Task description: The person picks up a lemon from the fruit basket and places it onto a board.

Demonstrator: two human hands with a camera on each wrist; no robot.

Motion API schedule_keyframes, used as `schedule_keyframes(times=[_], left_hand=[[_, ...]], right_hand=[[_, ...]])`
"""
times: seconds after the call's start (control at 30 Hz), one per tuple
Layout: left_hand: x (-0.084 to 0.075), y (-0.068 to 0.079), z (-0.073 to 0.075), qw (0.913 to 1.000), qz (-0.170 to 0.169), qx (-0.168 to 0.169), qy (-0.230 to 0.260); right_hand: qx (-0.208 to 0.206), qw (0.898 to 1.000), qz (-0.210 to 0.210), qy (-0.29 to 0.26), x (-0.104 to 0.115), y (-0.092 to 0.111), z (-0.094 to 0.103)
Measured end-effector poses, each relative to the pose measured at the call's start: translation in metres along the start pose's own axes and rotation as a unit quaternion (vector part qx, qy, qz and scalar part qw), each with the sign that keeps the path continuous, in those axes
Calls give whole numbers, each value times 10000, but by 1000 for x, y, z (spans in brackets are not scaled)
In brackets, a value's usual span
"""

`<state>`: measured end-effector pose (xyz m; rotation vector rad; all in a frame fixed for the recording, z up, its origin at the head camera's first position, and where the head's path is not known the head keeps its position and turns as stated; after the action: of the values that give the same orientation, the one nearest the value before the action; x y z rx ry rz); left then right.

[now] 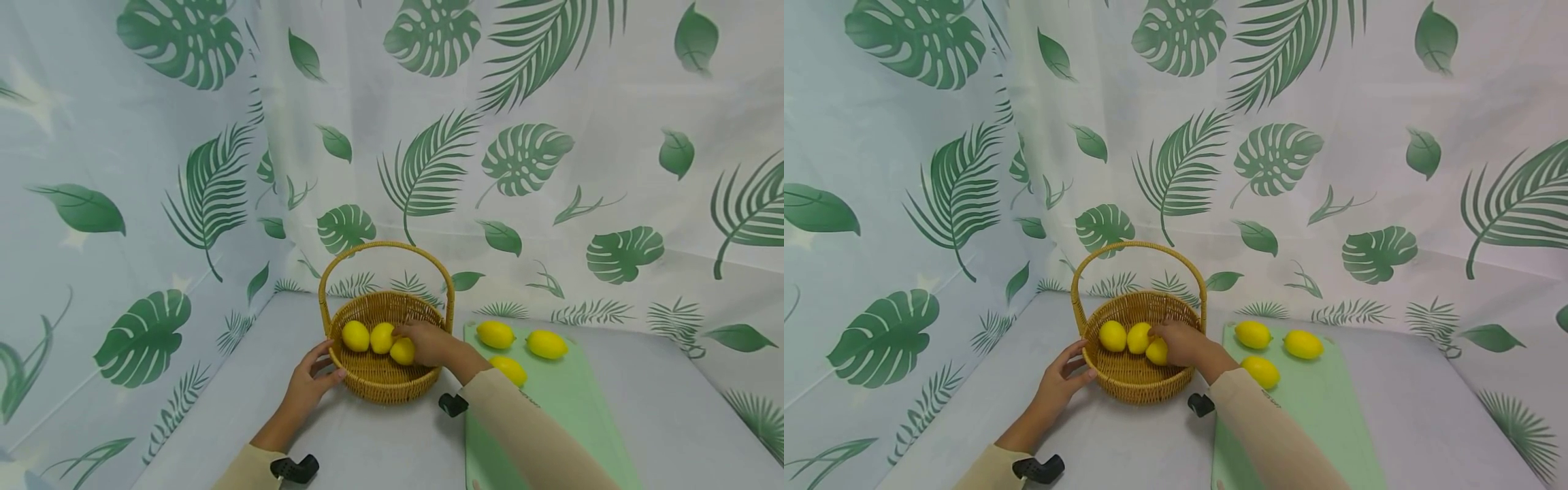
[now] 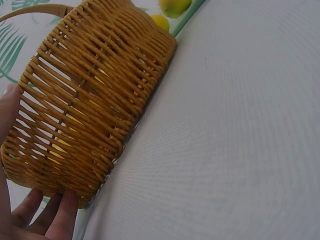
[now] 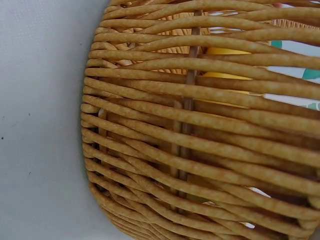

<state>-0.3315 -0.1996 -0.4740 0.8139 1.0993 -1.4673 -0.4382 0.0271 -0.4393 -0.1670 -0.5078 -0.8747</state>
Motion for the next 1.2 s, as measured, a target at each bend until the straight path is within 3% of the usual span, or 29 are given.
schedule_keyframes(times=[0.13,0.4,0.6,0.8,0.97,1.2], left_hand=[[3,-1,-1,10000,37,-12,-8],[29,-8,-5,9999,19,-152,-16],[32,-10,-4,9997,-135,-190,-34],[35,-10,-4,9998,-81,-172,-53],[30,-8,-1,9998,25,-148,-105],[4,0,-2,9999,115,9,-91]], right_hand=[[19,10000,25,45,1,0,0],[117,9998,77,120,4,5,3],[196,9998,87,12,7,8,6],[181,9998,109,16,8,12,8],[68,9993,343,98,13,12,11],[-84,9995,304,-26,13,17,13]])
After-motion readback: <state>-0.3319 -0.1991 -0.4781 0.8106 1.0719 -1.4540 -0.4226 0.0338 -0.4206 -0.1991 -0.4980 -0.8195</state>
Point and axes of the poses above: each hand's wrist, its own y-axis away from the middle knuckle, its own z-axis out of the back of the hand, x = y × z, the point moved 6 cm from there along -y, towards the middle knuckle, and after that the axes turned 12 degrees about -y, right-handed, at the moved point
